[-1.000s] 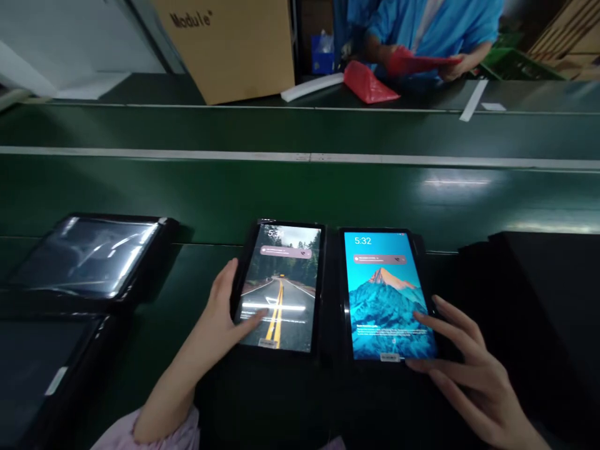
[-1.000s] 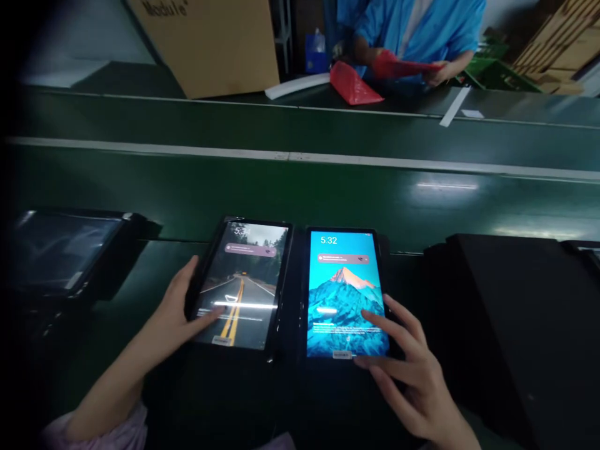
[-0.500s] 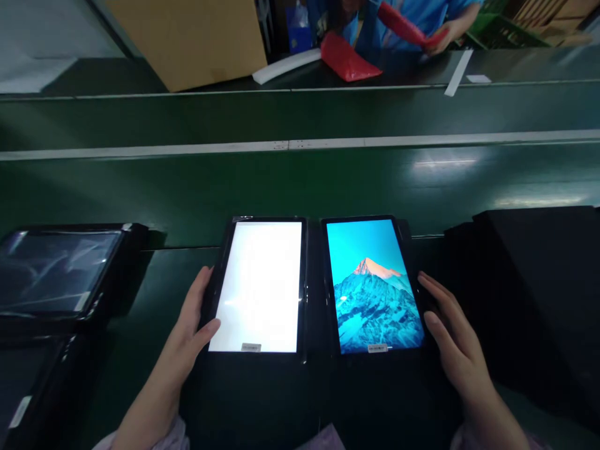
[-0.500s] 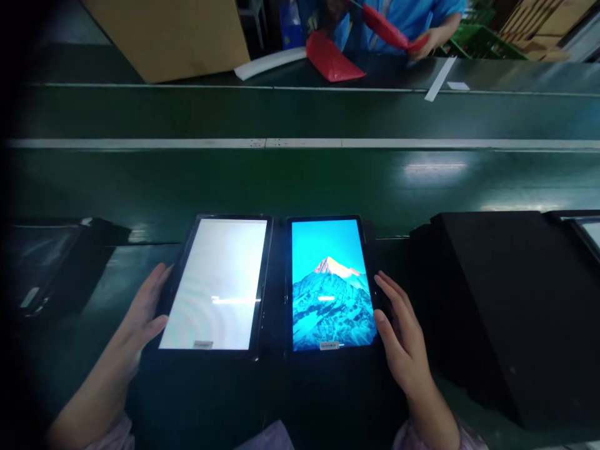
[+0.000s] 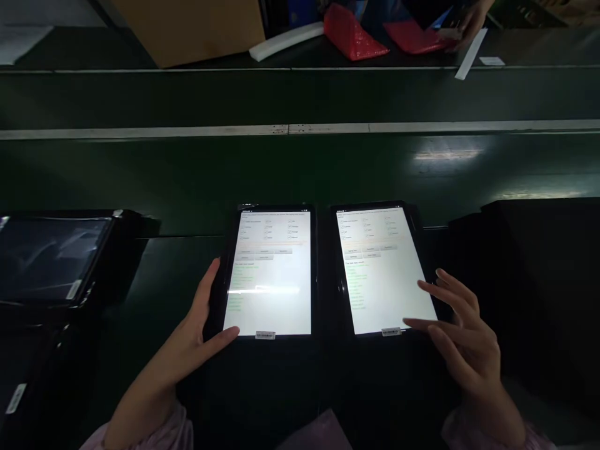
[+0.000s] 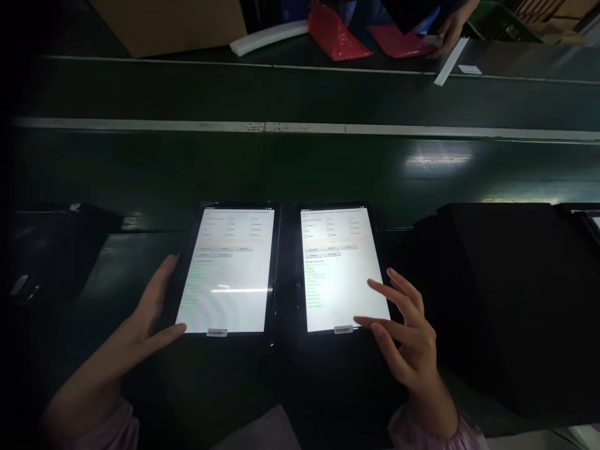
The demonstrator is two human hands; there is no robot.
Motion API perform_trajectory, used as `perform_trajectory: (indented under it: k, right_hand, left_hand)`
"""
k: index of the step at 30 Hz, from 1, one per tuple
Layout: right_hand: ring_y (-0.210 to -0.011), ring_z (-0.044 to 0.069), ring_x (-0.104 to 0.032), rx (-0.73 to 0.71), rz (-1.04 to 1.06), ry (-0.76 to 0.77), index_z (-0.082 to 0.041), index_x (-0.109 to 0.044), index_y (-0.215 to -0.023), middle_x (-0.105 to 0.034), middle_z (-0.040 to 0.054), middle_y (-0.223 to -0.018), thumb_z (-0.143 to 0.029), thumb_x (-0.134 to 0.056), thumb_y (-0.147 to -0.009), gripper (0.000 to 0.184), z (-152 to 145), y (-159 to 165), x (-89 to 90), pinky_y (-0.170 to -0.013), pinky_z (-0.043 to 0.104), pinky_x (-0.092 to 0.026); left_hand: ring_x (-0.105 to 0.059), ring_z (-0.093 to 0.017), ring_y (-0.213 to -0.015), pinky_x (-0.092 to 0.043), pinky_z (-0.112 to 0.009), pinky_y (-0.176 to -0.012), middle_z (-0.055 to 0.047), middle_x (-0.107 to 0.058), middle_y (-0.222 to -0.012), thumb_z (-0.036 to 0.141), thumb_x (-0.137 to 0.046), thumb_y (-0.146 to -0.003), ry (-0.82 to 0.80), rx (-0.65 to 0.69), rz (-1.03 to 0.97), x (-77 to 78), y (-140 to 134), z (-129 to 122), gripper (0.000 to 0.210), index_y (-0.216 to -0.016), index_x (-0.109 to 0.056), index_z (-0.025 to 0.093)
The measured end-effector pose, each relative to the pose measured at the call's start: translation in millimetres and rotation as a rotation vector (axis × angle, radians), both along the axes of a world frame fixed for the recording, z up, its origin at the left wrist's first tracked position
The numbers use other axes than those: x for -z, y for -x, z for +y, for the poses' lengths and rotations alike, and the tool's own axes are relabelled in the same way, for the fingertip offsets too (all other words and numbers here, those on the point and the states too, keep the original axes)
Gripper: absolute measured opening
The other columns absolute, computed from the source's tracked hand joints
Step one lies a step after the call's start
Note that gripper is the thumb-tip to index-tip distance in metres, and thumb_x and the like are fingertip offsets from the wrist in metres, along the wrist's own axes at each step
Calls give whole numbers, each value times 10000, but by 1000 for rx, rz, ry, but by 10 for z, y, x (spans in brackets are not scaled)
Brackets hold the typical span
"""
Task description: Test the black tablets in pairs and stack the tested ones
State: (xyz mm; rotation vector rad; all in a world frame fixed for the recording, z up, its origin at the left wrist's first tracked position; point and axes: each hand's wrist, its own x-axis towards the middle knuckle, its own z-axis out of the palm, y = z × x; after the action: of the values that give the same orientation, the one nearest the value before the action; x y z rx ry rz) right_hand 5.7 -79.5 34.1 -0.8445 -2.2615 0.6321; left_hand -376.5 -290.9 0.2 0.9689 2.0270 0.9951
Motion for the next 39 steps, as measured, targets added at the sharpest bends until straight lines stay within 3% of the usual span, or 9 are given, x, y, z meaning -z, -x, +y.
perform_trajectory:
  k: [6, 13, 16, 18, 22, 28, 34, 39]
  right_hand:
    - [-1509, 372, -526, -121, -17, -32, -424, -870, -1028, -705, -32, -1463, -217, -609, -1005, 334, -15, -49, -45, -1164, 616, -552]
    - [-1533, 402, -492, -94, -90, -108, -410, -873, -988, -679, -17, -1491, -260, -598, -1040, 318, 28, -18, 59, -1133, 649, -567]
    - [-1528, 399, -500, 48, -91, -183, -361, -865, -1077, -672, 15, -1506, -269, -600, -1064, 280, 30, 15, 102, -1113, 625, -574]
    - [-1518, 390, -514, 126, -59, -182, -340, -852, -1138, -680, 25, -1499, -252, -585, -1078, 287, 12, 41, 98, -1114, 611, -562]
    - [-1494, 357, -540, 154, 29, -147, -330, -848, -1136, -694, 10, -1478, -204, -571, -1081, 309, -46, 114, 53, -1136, 580, -535]
    - [-1483, 336, -530, -42, -16, -284, -237, -842, -1025, -704, 68, -1430, -156, -590, -1052, 267, -89, 232, 9, -1115, 494, -544]
    - [-1500, 321, -504, -105, -80, -393, -209, -812, -978, -729, 104, -1329, -116, -635, -1010, 202, -197, 376, -53, -1103, 438, -537]
    - [-1554, 321, -436, -162, -93, -353, -231, -799, -980, -707, 105, -1359, -162, -600, -1045, 221, -295, 451, -50, -1184, 475, -471]
  left_hand:
    - [-166, -475, -1664, -307, -689, -1272, -136, -90, -1851, 718, -779, -789, 73, 84, 6, -102, 28, 19, 1289, -1758, -36, 305]
    - [-176, -514, -1649, -304, -731, -1251, -197, 10, -1845, 704, -795, -807, 145, 239, 83, -157, 99, 17, 1335, -1748, 64, 305]
    - [-139, -524, -1654, -323, -749, -1237, -192, -12, -1847, 743, -802, -778, 138, 162, 92, -81, 39, 18, 1341, -1749, 27, 331]
    - [-131, -506, -1663, -319, -748, -1244, -179, -48, -1849, 742, -782, -804, 111, 34, 114, -12, -36, 44, 1281, -1749, -11, 351]
    - [-201, -420, -1674, -236, -720, -1297, -185, -209, -1818, 665, -697, -932, -81, -146, 156, 107, -145, 97, 1112, -1747, -7, 356]
    - [-262, -378, -1664, -216, -699, -1320, -116, -319, -1783, 618, -728, -932, -166, -120, 56, 141, -85, 63, 1045, -1736, -84, 443]
    - [-232, -398, -1670, -232, -698, -1311, -81, -273, -1811, 602, -782, -884, -114, -104, -38, 81, -25, 10, 1093, -1735, -113, 450]
    - [-153, -400, -1684, -330, -631, -1295, -49, -158, -1851, 588, -806, -860, -51, -50, -77, 32, 19, -33, 1123, -1739, -126, 425]
